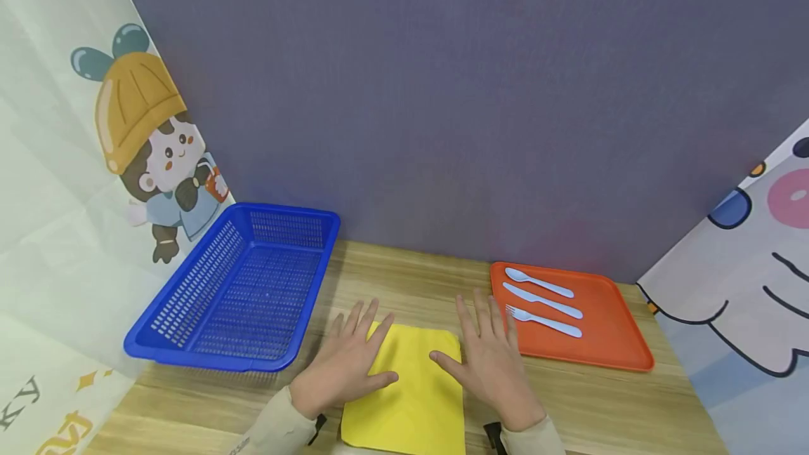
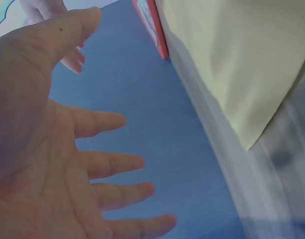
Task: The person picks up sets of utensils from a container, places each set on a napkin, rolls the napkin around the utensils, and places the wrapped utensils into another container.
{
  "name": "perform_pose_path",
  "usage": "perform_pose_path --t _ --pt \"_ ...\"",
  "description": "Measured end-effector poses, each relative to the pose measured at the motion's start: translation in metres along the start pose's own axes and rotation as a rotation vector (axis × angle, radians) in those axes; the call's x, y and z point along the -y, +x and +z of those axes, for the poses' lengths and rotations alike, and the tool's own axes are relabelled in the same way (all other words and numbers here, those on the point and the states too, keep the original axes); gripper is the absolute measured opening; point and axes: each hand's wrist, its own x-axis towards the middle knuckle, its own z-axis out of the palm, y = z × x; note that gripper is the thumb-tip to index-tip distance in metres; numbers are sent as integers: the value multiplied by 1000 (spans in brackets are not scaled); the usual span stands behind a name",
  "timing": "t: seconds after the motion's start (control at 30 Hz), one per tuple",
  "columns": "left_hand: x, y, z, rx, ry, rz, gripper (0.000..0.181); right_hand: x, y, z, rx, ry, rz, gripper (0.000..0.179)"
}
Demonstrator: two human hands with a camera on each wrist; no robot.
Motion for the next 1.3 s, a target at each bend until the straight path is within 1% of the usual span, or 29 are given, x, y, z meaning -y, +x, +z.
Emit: perform_pose_path --t 0.13,0.2,0.3,0.4,0.53,0.7,0.8,0.9,1.0,1.1,1.13,1.23,1.3 --pt "-2 -6 6 61 -31 6 87 2 0 5 21 22 -22 99" --pt "-4 -12 9 99 -26 15 85 3 0 9 39 43 -31 97" --pt "-10 -21 13 135 0 35 84 4 0 15 58 61 -53 96" --pt "-16 -29 16 160 14 46 84 4 0 22 60 76 -77 95" --pt "-22 -38 20 182 -10 46 84 5 -1 31 99 101 -80 93" --pt "-25 -44 28 173 -13 58 79 8 0 40 168 160 -86 86" --pt "-24 -44 33 162 2 87 65 9 1 46 194 186 -114 78" --pt "-23 -44 36 172 3 116 47 9 1 51 211 202 -154 69" --pt "-23 -44 38 186 -3 130 39 7 2 56 246 209 -190 62" --pt "-23 -45 39 172 -6 135 36 6 1 60 283 206 -212 58" --pt "-23 -45 39 158 -3 138 35 5 1 61 293 205 -217 56" --pt "-22 -46 39 116 6 149 33 5 1 63 302 196 -224 52" --pt "-21 -46 38 107 11 153 33 6 1 63 300 189 -226 49"
